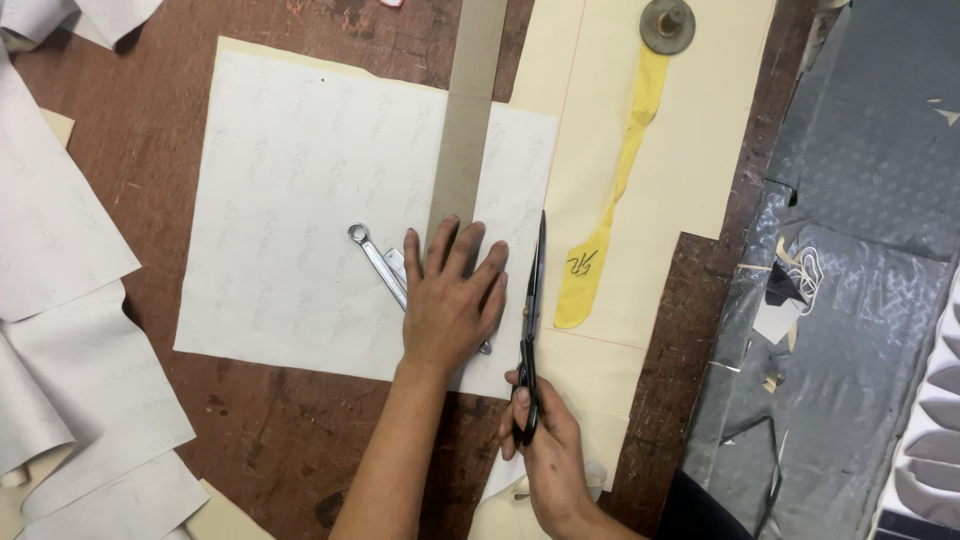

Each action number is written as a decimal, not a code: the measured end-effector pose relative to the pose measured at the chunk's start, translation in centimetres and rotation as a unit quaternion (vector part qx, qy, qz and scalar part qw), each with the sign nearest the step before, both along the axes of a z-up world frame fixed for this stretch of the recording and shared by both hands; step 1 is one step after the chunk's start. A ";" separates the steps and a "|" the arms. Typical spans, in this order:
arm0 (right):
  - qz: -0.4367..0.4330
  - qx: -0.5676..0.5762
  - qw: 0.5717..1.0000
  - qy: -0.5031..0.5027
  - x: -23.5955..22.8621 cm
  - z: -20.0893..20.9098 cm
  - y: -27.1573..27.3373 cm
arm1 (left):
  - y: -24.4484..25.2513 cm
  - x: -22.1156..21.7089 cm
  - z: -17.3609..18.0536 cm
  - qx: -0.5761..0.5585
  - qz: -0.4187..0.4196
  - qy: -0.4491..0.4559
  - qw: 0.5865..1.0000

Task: The person uses shears to cut out various shapes from cream-colored and yellow upholstery fabric, following marked lines and using paper templates and a metal weight to guide the cuts on a wooden work table.

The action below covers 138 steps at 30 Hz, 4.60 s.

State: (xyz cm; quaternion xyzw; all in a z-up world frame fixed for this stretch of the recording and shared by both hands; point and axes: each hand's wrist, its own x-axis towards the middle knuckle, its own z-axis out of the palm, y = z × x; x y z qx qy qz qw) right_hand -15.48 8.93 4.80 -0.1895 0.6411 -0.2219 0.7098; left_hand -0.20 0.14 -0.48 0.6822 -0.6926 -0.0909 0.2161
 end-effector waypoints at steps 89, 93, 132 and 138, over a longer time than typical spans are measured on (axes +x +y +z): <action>0.585 -0.566 0.535 0.227 4.2 0.2 -32.6 | 6.2 -4.6 -0.7 0.081 0.602 0.080 0.790; 0.664 -0.571 0.406 0.261 9.1 -0.7 -30.9 | 6.5 -4.6 -1.6 0.097 0.581 0.048 0.807; 0.615 -0.692 0.301 0.226 18.3 -4.6 -46.8 | 7.9 -5.0 -1.8 0.141 0.651 -0.036 0.745; 0.612 -0.671 0.316 0.274 21.7 -5.4 -48.0 | 7.9 -4.3 -1.4 0.123 0.647 -0.040 0.751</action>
